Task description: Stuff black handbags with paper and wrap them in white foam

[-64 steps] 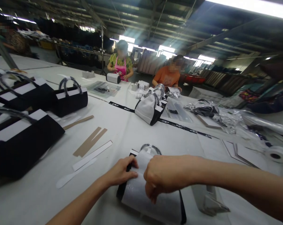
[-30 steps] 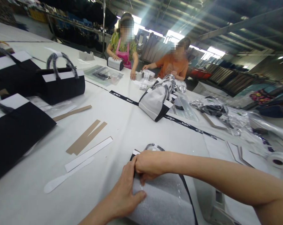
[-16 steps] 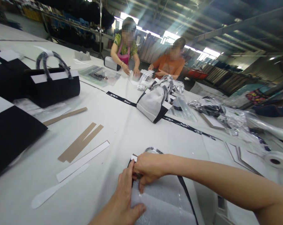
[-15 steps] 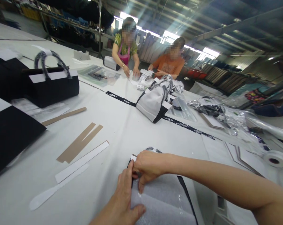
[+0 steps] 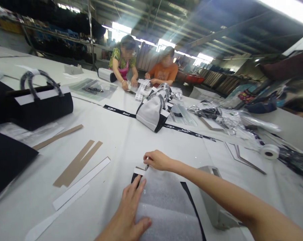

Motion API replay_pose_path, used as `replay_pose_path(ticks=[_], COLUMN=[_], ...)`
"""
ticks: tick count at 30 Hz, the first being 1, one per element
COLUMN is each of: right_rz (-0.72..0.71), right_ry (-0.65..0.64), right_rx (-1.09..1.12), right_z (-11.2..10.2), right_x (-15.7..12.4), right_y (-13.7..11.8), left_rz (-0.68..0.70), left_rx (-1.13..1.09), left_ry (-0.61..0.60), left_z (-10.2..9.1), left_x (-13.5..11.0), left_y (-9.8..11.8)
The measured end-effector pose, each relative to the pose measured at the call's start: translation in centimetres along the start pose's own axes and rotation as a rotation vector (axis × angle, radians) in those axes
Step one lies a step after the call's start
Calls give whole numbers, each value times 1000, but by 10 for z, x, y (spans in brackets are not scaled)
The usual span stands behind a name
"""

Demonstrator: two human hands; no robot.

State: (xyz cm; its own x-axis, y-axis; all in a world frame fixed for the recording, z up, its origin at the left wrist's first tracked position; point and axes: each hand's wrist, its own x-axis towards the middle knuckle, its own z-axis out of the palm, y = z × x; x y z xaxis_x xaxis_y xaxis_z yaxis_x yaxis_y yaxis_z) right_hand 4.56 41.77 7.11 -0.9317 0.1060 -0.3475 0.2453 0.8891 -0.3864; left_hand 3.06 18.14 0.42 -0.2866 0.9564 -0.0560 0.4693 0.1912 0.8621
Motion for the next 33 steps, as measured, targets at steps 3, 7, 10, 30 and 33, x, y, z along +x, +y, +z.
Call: replay_pose_path(ticks=[3, 7, 10, 30, 33], right_rz=[38, 204, 281, 248, 464], right_ry=[251, 483, 401, 498, 763], right_rx=[112, 180, 122, 247, 511], right_z=[-1, 21, 50, 128, 144], right_x=[-63, -155, -199, -211, -212], right_y=[2, -5, -14, 0, 6], left_rz=[58, 231, 221, -80, -204], left_rx=[218, 484, 611, 495, 298], left_ry=[-20, 27, 107, -18, 176], left_z=[0, 5, 14, 30, 27], left_x=[-4, -4, -1, 12, 11], left_y=[6, 19, 26, 16, 9])
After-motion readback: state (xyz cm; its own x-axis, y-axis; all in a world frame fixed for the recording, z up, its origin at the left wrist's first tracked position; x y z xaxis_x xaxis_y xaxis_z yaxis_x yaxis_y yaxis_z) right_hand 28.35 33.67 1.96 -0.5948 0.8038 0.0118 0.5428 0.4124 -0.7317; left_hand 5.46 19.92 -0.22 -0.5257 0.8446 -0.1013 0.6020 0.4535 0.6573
